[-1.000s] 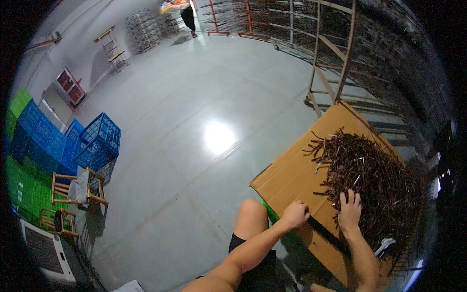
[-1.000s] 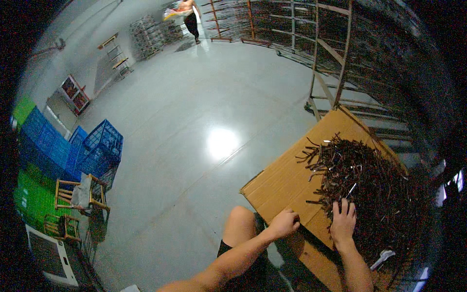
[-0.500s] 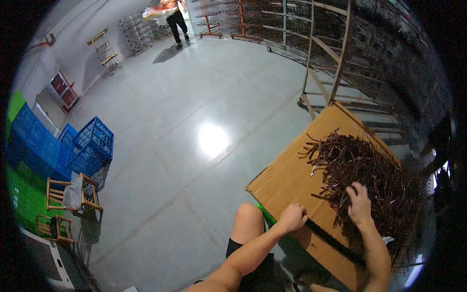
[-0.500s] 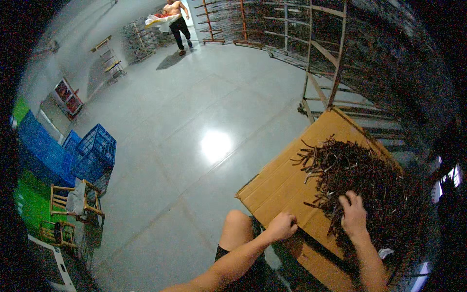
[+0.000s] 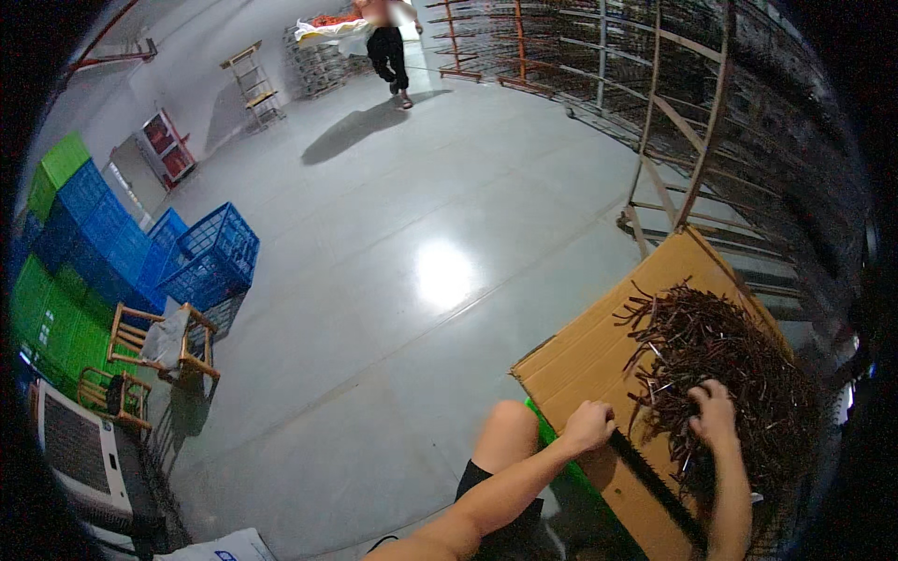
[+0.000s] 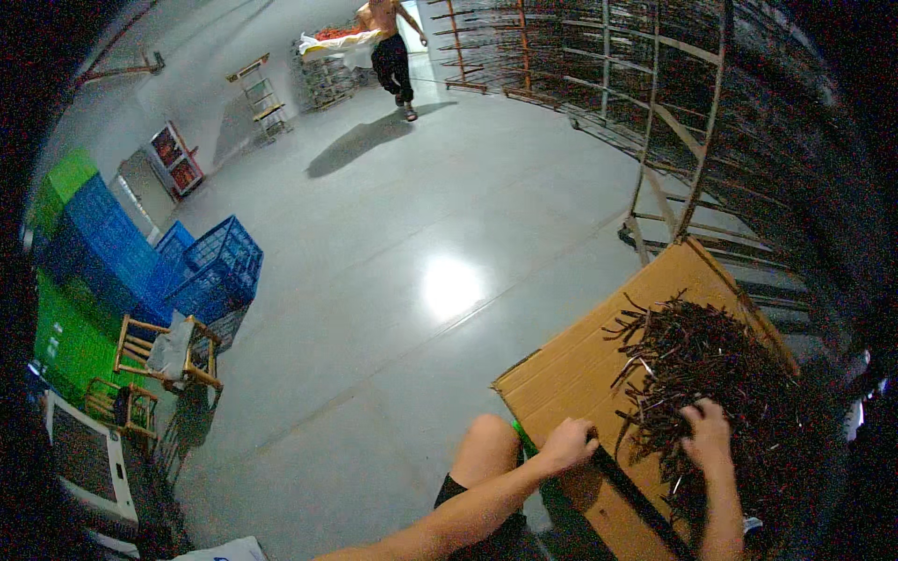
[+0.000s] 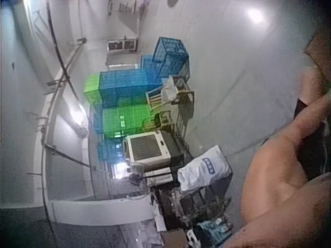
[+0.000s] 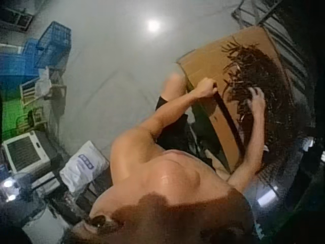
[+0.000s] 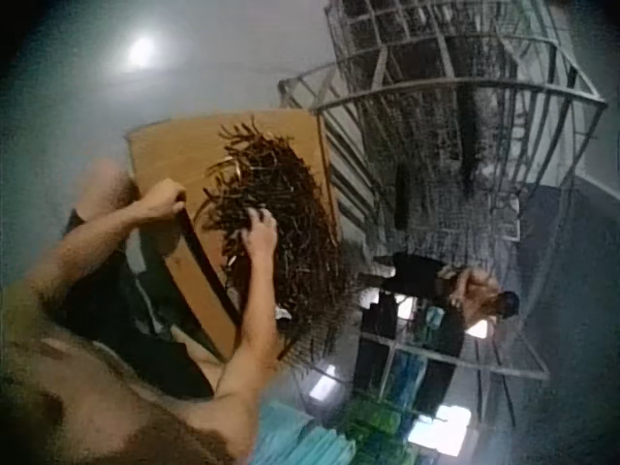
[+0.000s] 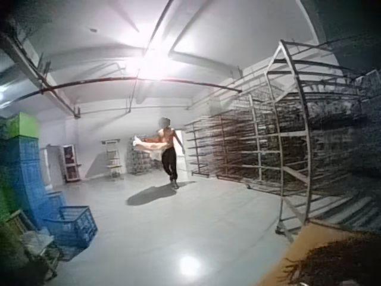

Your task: The person sits on the floor and repeatedly picks up thin dark rods from a pile on a cardboard sheet, inserting them one by one into slots on a black rake head. Completed rake heads are placed onto a nearby metal rack.

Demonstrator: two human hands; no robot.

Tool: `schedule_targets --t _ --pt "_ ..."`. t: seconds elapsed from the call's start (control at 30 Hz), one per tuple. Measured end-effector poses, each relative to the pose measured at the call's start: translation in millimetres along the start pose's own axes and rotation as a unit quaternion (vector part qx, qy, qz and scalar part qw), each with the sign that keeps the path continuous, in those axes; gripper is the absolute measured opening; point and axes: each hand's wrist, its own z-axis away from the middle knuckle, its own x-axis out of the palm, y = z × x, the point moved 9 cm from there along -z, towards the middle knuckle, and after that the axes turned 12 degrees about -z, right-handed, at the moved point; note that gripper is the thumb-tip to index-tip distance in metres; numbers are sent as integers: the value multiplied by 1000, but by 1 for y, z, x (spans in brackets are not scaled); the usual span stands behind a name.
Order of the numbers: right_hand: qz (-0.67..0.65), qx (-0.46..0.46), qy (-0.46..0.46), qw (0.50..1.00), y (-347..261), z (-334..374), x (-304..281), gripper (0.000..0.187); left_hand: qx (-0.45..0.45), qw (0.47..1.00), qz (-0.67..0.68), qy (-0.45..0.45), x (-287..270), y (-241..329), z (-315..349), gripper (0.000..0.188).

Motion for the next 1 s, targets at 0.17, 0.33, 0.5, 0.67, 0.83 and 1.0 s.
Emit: schedule_targets --t 0.17,0.33,0.5,0.67,0.83,1.0 --pt "-12 51 16 998 22 -14 -9 47 30 1000 3 -7 17 -5 -3 22" --pt "-12 -19 -72 997 -6 -1 6 38 23 1000 -5 -13 14 -3 -1 20" --pt "-5 43 47 998 49 2 -19 27 -15 999 36 -16 2 0 -3 19" --pt "58 -12 16 998 5 9 -7 14 2 998 59 34 6 -3 -2 19" --pt "129 24 -11 991 3 1 5 19 -52 996 23 64 -9 -16 0 21" --pt "196 14 14 980 41 -10 19 18 -77 991 30 106 -25 -26 -6 21"
